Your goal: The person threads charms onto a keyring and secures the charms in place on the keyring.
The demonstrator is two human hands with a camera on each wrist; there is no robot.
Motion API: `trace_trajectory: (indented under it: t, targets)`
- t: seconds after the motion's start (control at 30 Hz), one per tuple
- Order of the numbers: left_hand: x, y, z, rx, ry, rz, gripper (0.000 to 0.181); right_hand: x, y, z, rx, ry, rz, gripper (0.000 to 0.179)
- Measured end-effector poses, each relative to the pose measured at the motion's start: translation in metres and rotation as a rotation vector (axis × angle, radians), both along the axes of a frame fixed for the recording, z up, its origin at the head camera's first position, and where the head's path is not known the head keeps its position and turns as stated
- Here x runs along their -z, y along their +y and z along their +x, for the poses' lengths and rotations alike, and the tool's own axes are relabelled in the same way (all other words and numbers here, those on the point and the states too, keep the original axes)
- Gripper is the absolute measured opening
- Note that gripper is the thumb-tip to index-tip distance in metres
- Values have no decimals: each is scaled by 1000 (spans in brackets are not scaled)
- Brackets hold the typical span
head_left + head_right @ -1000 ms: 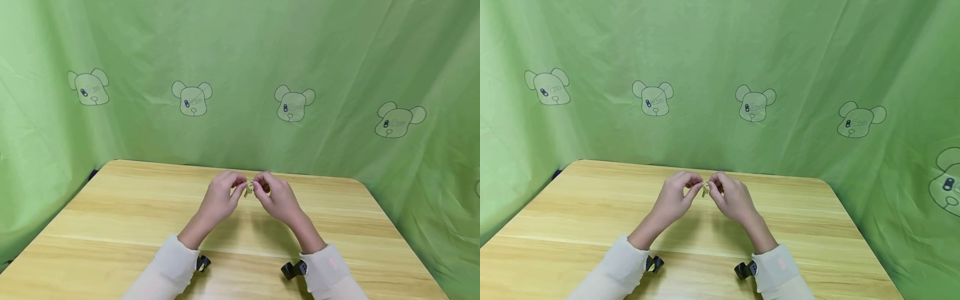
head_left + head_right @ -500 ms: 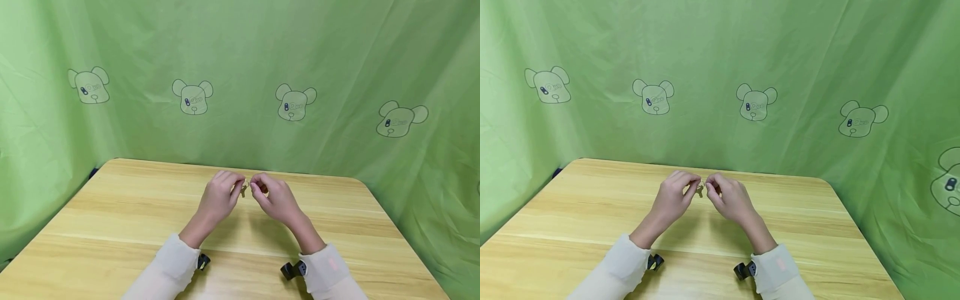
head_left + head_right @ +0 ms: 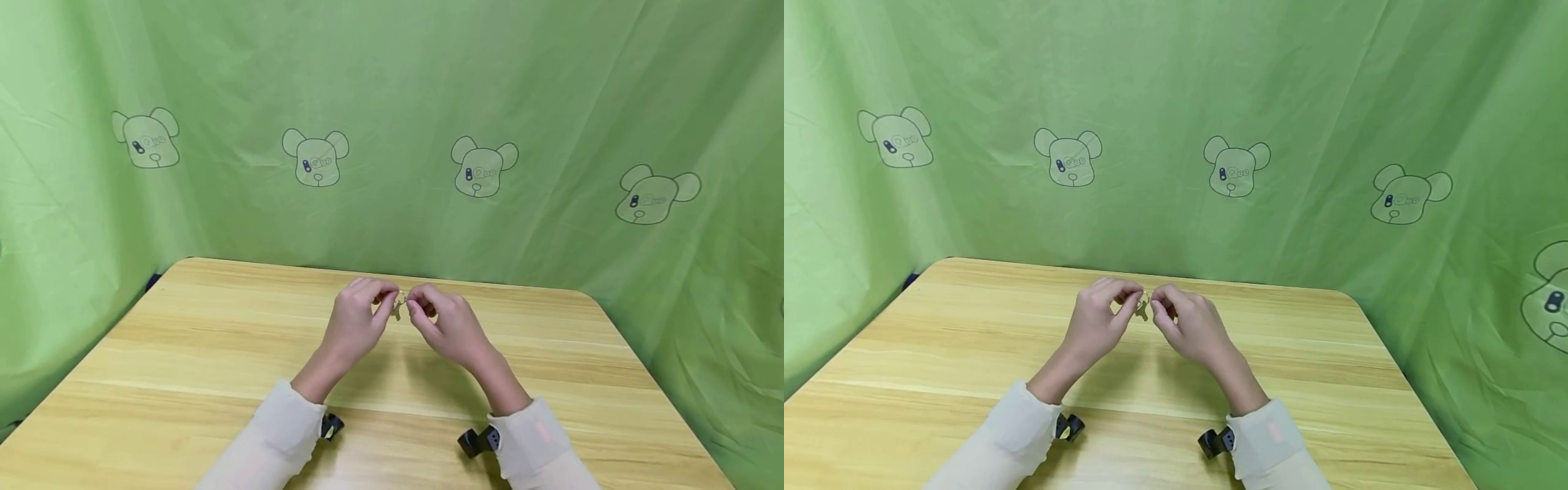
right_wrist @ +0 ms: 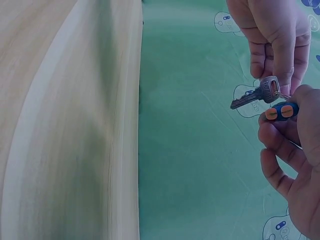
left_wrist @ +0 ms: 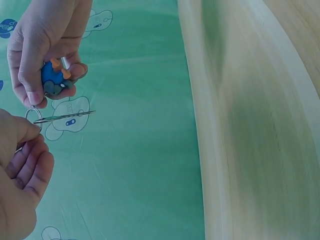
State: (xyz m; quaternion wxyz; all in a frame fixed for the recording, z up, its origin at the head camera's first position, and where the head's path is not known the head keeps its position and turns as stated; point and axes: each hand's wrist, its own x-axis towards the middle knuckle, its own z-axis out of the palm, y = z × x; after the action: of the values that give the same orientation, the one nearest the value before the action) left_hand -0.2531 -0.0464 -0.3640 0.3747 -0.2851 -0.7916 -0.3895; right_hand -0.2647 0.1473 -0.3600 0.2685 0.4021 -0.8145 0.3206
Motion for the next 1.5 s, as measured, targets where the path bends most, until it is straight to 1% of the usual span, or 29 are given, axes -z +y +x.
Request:
trace_trajectory:
  t: [0.1,0.2,0.27,0.4,0.5,0.57,0.67,0.8,0.97,1.07,1.23,1.37,1.5]
  targets:
    - [0,0,0,6,-21,29,5,0,0,0,-9,-3,-3,8]
    - [0,1,0,26,-50,78,5,0,-1,0,-22,-5,-2,8]
    - [0,1,1,45,-81,115,5,0,-1,0,-29,-8,1,7]
    - [-1,2,2,80,-165,185,5,0,-2,1,-36,-12,10,5]
    - [0,2,2,90,-223,220,6,-1,-2,2,-35,-11,14,4]
    - [1,3,1,98,-251,237,6,-2,-2,2,-30,-3,14,5]
    - [1,2,0,112,-267,249,6,-3,-2,2,-21,16,14,5]
    - [1,2,0,133,-258,224,5,-2,-2,1,-8,38,10,7]
    - [1,2,-1,126,-218,139,4,-1,1,-1,17,53,5,8]
    - [2,3,-1,125,-203,111,6,-2,2,-2,17,68,14,8]
    - [3,3,-1,143,-218,115,6,-1,2,-2,0,96,38,6]
    - [4,3,-2,155,-229,101,5,-1,2,-2,16,101,53,7]
    - [5,4,-2,151,-243,89,6,-2,3,0,41,109,64,8]
